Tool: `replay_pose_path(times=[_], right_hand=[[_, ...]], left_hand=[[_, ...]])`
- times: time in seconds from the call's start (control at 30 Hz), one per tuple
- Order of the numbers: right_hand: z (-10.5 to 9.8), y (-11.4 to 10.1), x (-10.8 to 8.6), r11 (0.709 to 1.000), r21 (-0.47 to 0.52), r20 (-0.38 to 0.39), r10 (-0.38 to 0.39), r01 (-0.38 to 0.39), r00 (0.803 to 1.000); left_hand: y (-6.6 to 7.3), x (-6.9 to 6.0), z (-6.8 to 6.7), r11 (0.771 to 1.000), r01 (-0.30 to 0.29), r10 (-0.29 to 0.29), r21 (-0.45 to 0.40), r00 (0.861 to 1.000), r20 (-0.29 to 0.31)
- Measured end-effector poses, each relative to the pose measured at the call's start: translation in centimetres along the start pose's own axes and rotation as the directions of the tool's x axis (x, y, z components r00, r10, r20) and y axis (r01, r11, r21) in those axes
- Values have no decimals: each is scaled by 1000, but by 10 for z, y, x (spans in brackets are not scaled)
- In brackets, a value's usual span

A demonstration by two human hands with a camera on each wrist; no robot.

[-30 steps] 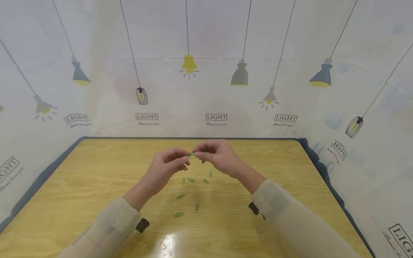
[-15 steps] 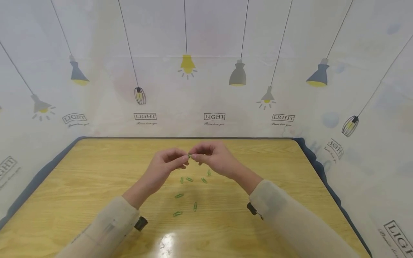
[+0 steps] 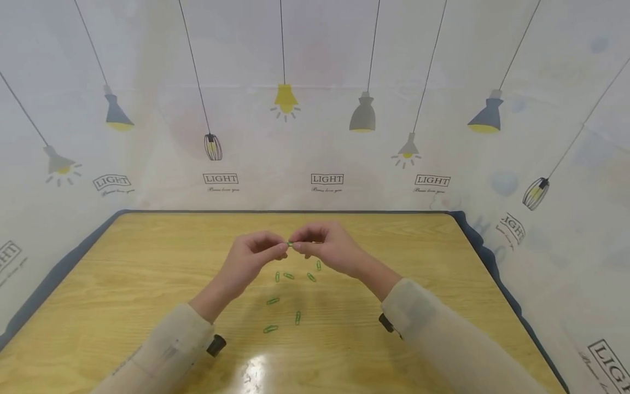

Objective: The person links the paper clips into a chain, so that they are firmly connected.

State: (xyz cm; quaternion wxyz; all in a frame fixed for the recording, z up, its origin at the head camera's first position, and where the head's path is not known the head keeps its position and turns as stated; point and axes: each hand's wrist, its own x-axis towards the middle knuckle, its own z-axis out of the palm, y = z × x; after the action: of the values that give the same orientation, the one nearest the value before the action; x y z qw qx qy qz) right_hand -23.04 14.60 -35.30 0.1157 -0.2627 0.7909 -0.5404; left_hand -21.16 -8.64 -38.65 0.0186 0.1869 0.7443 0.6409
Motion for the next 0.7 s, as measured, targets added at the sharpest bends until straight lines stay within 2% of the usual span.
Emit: replay_pose_path(times=[0.17, 0.37, 0.53, 0.7], right_hand=[[-4, 3, 4, 1000, -9, 7, 3, -3, 1000], [-14, 14, 9, 999, -16, -3, 41, -41, 999], [-24, 34, 17, 994, -42, -20, 104, -104, 994], [-33, 60, 22, 979, -125, -21, 161, -162, 987]], left_hand=[[1, -1, -3, 998, 37, -36, 55, 999, -30], [-2, -1, -8, 994, 74, -69, 80, 996, -64], [-4, -1, -8, 993, 70, -62, 94, 994, -87], [-4, -2, -4, 992, 41, -28, 123, 994, -109]])
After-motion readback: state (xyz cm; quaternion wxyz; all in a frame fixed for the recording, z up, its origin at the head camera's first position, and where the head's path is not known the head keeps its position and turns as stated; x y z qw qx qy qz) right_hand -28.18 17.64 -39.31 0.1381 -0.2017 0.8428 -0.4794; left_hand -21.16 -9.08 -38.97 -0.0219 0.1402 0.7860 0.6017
